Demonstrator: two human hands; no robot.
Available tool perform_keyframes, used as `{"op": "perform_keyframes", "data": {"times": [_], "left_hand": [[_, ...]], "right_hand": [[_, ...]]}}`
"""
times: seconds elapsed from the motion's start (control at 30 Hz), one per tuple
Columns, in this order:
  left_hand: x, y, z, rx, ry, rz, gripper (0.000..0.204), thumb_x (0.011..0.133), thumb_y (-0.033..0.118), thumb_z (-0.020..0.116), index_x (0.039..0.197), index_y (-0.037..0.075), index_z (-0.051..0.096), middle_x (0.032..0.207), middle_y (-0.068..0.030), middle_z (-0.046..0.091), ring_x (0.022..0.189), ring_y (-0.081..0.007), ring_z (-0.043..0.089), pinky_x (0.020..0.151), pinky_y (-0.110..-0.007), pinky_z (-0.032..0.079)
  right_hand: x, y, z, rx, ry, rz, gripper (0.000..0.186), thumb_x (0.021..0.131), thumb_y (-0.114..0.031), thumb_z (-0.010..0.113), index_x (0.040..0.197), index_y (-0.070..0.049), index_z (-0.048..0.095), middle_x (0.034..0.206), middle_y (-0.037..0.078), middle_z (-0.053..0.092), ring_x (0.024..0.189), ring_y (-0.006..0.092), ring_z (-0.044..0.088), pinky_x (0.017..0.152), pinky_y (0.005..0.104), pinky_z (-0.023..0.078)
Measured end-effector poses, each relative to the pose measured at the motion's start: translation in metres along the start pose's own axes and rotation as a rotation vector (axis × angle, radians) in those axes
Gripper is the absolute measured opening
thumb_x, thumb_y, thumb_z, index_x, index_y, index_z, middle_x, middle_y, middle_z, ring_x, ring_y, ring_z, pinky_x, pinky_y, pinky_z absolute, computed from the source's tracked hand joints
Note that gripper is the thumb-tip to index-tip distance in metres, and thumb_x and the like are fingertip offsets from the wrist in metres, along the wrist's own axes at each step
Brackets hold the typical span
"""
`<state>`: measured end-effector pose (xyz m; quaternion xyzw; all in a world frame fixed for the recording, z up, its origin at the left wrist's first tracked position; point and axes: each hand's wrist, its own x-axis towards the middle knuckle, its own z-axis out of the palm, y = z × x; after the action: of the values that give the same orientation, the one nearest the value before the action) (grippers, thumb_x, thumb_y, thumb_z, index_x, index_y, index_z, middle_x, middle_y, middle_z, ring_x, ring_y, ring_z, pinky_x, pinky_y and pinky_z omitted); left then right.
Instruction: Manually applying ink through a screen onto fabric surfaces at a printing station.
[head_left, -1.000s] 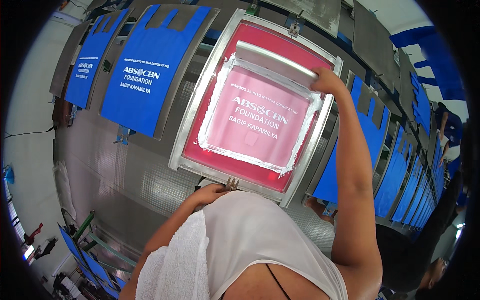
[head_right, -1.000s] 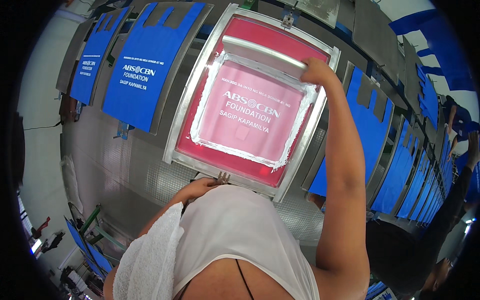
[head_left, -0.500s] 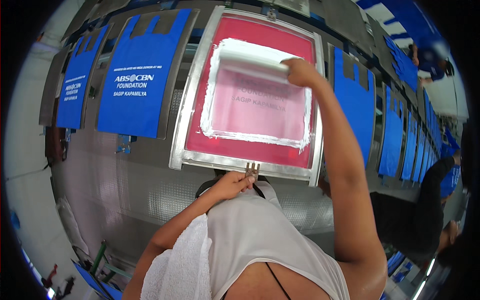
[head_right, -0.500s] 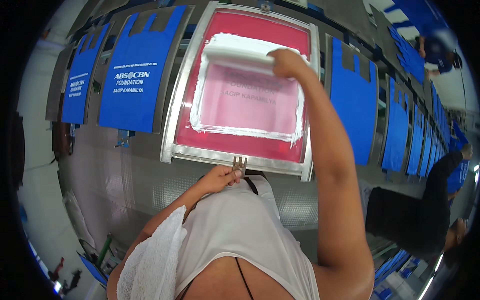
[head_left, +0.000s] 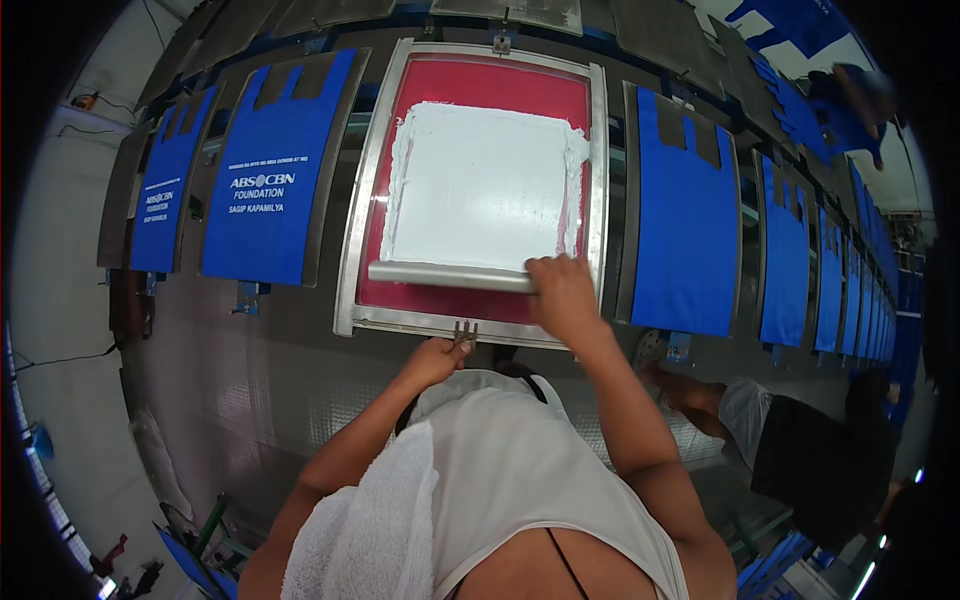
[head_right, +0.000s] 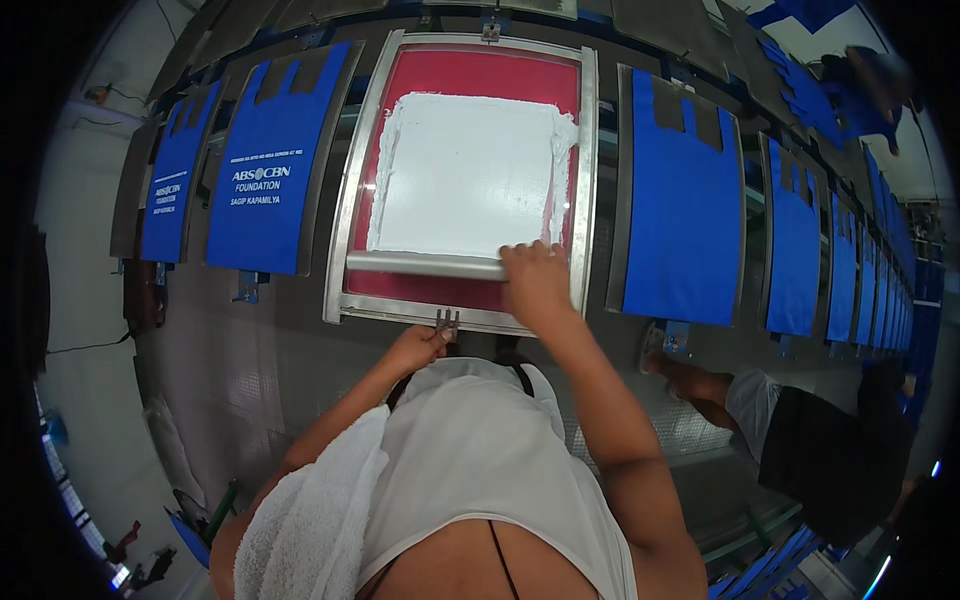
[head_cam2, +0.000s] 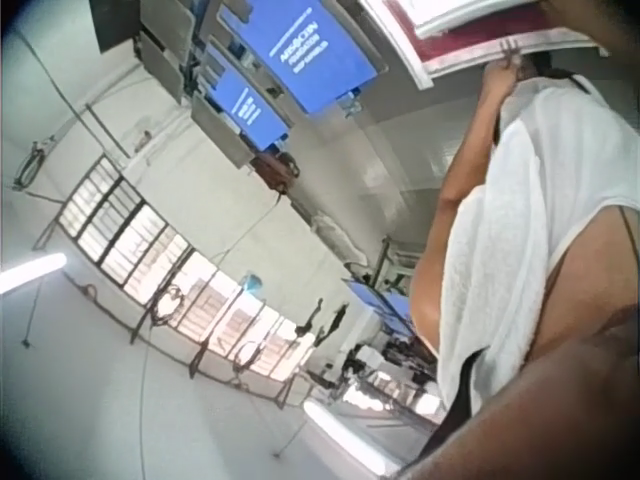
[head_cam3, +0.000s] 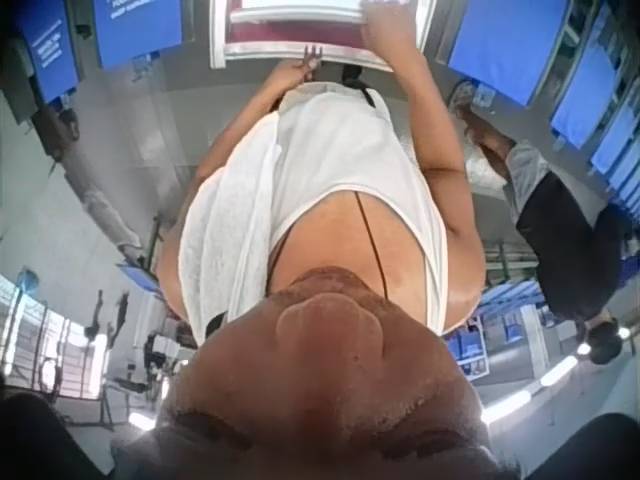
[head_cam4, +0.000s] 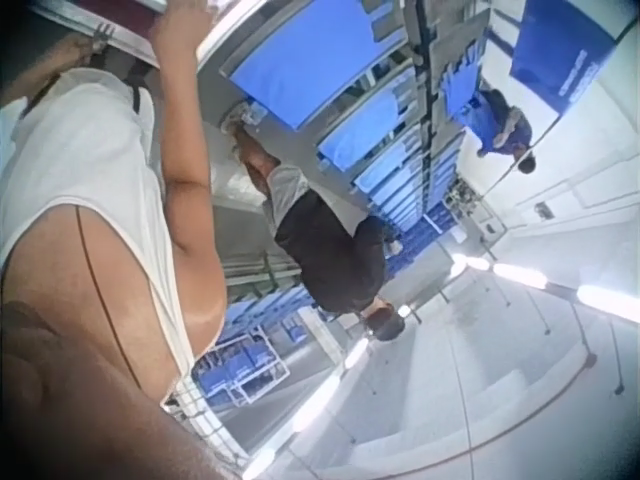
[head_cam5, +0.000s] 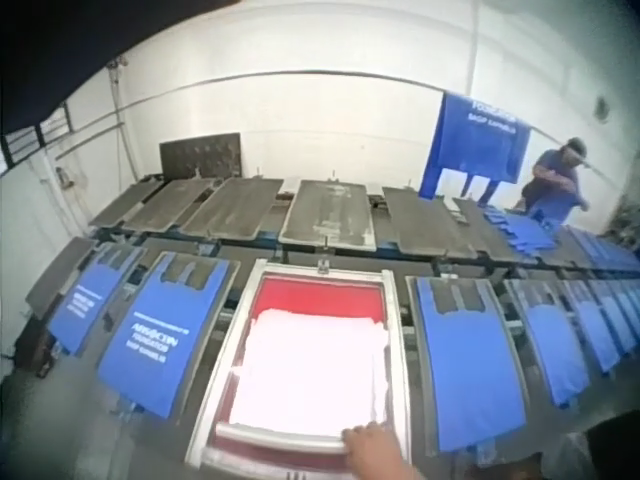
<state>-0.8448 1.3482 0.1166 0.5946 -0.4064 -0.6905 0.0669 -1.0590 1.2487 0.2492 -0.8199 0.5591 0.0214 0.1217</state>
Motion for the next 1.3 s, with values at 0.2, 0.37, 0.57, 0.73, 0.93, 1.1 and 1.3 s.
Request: {"op": "perform_keyframes", "data": {"times": [0.2,0.37,0.57,0.73,0.93,1.1,1.3], "left_hand": [[-0.004,-0.012,-0.008,-0.042,0.008,-0.049,0.046,0.091,0.045,0.054,0.077,0.003,0.065,0.062,0.0006,0.056,0.057,-0.0087,0.05,0.053,-0.026,0.04],[-0.021,0.034,-0.066,0.444,0.42,0.247,0.029,0.086,0.029,0.058,0.094,0.002,0.066,0.085,-0.018,0.067,0.081,-0.0318,0.065,0.072,-0.042,0.048],[0.037,0.029,-0.187,0.161,0.847,0.272,0.053,0.096,0.042,0.046,0.126,-0.001,0.052,0.123,-0.0186,0.057,0.114,-0.0271,0.053,0.095,-0.029,0.039],[0.018,0.047,-0.165,-0.078,0.782,0.356,0.049,0.096,0.028,0.05,0.132,-0.005,0.043,0.128,-0.0166,0.053,0.115,-0.0201,0.051,0.097,-0.03,0.039],[0.032,0.109,-0.022,-0.224,0.689,0.377,0.046,0.096,0.026,0.051,0.132,-0.002,0.045,0.11,-0.0125,0.062,0.095,-0.0139,0.054,0.083,-0.027,0.044],[0.083,0.155,0.113,-0.165,0.619,0.518,0.045,0.095,0.028,0.054,0.128,-0.002,0.05,0.11,-0.0158,0.063,0.097,-0.0157,0.056,0.085,-0.028,0.045],[0.092,0.191,0.208,-0.155,0.672,0.42,0.045,0.094,0.028,0.055,0.127,-0.002,0.051,0.113,-0.0162,0.063,0.1,-0.0165,0.058,0.087,-0.028,0.044]], "right_hand": [[0.01,0.093,0.022,0.675,0.006,0.138,0.041,0.065,-0.02,0.079,0.1,-0.005,0.066,0.089,0.009,0.067,0.087,0.023,0.061,0.076,0.0344,0.047],[0.029,0.122,0.04,0.981,-0.039,0.319,0.046,0.065,-0.024,0.08,0.104,-0.004,0.067,0.083,0.007,0.066,0.074,0.0159,0.062,0.071,0.028,0.05],[0.04,0.102,0.043,1.309,0.056,0.416,0.031,0.069,-0.019,0.079,0.093,-0.002,0.067,0.073,0.0,0.059,0.062,0.0071,0.051,0.05,0.0243,0.041],[0.018,0.13,0.019,1.287,0.083,0.427,0.033,0.069,-0.015,0.078,0.095,0.001,0.067,0.08,0.003,0.064,0.069,0.0097,0.055,0.064,0.0245,0.045],[-0.079,0.262,-0.014,0.997,0.32,0.421,0.036,0.062,-0.015,0.08,0.092,0.001,0.068,0.1,0.008,0.059,0.099,0.0199,0.055,0.089,0.032,0.041],[-0.162,0.357,-0.055,1.104,0.314,0.446,0.034,0.06,-0.007,0.076,0.092,0.001,0.068,0.101,0.006,0.055,0.101,0.0188,0.053,0.087,0.0315,0.042],[-0.199,0.456,-0.053,1.157,0.293,0.46,0.033,0.058,-0.007,0.076,0.09,0.0,0.068,0.102,0.004,0.052,0.098,0.0173,0.053,0.086,0.0302,0.042]]}}
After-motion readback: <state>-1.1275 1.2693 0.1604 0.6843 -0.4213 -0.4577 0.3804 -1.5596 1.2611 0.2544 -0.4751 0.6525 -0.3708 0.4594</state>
